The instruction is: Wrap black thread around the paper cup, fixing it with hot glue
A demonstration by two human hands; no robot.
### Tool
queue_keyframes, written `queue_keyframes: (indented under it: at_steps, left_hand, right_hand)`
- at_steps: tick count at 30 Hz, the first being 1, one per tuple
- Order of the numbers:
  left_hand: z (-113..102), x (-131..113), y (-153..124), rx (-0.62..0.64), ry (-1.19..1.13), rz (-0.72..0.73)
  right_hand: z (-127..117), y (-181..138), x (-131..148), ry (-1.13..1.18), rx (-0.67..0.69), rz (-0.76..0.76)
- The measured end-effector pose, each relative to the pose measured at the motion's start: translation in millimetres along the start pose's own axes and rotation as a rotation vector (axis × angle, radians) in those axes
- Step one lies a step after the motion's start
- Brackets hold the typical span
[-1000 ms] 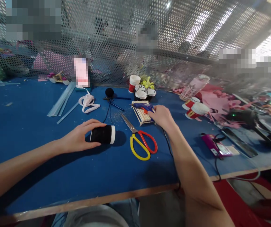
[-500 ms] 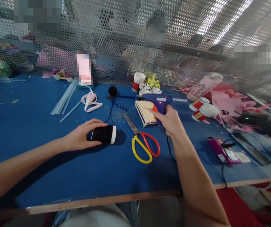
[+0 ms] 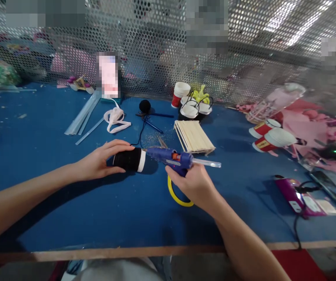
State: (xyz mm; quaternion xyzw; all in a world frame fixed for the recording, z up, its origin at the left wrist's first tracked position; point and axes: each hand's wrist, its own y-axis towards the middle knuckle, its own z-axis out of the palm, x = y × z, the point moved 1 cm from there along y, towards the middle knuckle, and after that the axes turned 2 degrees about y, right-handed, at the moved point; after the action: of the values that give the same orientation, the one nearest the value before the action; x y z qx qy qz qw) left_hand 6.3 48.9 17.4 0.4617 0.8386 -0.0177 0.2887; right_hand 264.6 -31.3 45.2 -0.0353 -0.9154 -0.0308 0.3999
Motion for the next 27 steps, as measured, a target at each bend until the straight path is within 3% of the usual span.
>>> queue_keyframes:
  at_steps: [6,13,21,27]
  left_hand:
    - [-0.2,0.7,-0.2,-0.001,0.052,-0.004]
    - [0.6,1.3,0.7,0.000,0.040,-0.008]
    - [0.5,1.0,1.7,-0.015,-0.018,-0.021]
    - [0.2,-0.7,2.2,-0.022,-0.030,-0.042]
  right_hand:
    - [2.6,0.0,-2.3,-0.138,-0.064,-0.101]
    - [-0.8,3.6,-13.9,-0.244,-0.011,-0.261]
    - [-6.8,-7.0,2.0,-0.533,0.080,-0.469]
    - [-5.2,-4.9,6.3,-0.512,0.056,-0.426]
